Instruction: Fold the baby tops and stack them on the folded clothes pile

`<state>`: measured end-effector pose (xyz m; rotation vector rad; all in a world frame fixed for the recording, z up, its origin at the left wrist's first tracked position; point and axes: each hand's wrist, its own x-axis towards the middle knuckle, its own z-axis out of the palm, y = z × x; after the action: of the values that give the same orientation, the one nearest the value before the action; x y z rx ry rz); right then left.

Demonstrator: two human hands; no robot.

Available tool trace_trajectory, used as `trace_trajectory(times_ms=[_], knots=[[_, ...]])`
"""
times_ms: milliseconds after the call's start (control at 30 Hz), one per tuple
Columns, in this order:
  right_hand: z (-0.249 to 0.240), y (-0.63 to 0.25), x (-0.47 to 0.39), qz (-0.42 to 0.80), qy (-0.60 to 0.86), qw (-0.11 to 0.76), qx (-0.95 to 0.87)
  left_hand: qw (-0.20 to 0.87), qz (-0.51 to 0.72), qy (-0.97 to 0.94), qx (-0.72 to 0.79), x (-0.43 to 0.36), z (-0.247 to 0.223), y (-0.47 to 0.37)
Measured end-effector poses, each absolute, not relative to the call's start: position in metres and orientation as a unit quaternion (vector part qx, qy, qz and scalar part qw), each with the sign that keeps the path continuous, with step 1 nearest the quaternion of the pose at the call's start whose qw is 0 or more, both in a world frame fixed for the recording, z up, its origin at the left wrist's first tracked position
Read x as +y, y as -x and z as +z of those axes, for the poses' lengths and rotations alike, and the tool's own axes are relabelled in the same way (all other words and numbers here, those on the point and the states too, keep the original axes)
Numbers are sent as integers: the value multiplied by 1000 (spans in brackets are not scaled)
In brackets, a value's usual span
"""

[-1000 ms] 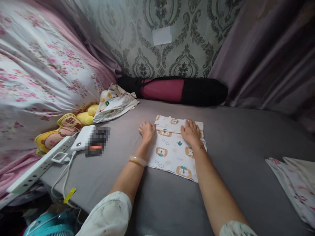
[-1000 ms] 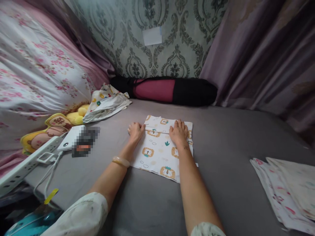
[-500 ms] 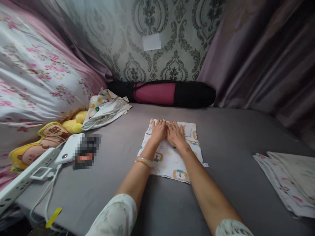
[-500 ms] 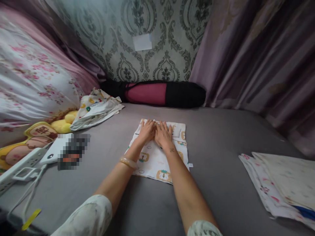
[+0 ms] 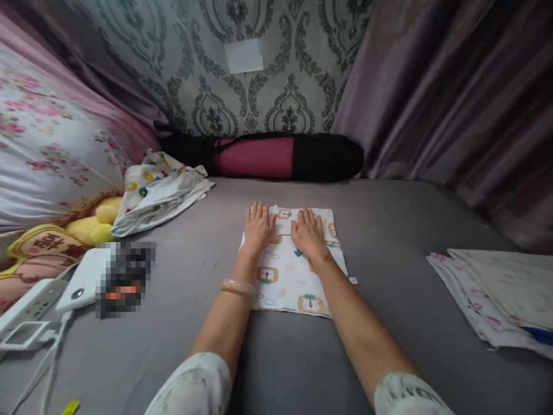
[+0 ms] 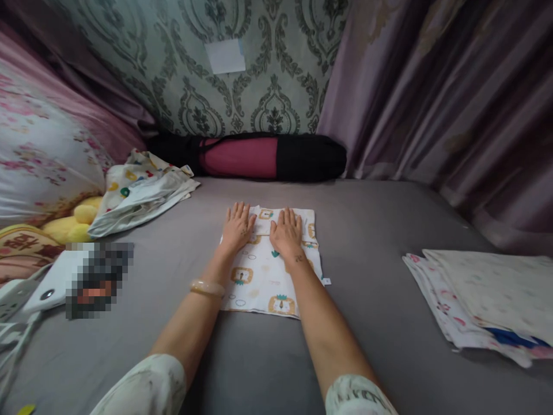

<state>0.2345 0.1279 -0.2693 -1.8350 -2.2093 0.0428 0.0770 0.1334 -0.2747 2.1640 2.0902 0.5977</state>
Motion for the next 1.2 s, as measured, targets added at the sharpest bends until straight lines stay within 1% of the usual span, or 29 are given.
trace_trajectory(times_ms=[133,267,367,467,667,867,1033,1133,1200], knots=[[-271,-236,129,21,646,132,-752,30,108,-708,697,135,-277,-72],[-270,-241,131,42,640,128,-756,8,75,-705,705,134,-277,-72],[-272,-247,133,39,654,131,-744,-7,80,-697,713,134,-276,-73],[-275,-251,134,18,670,136,-730,0,79,-683,727,134,-277,-73],[-274,-252,136,36,670,114,-733,14,82,-680,728,135,-278,-72],[-275,-270,142,14,725,148,-673,13,123,-640,758,136,-278,-67],[-283,-275,144,29,734,148,-662,30,123,-636,761,135,-282,-67],[-281,-272,143,37,733,167,-658,33,143,-641,753,134,-280,-68],[-275,-275,144,66,727,183,-659,54,164,-641,748,135,-276,-64]])
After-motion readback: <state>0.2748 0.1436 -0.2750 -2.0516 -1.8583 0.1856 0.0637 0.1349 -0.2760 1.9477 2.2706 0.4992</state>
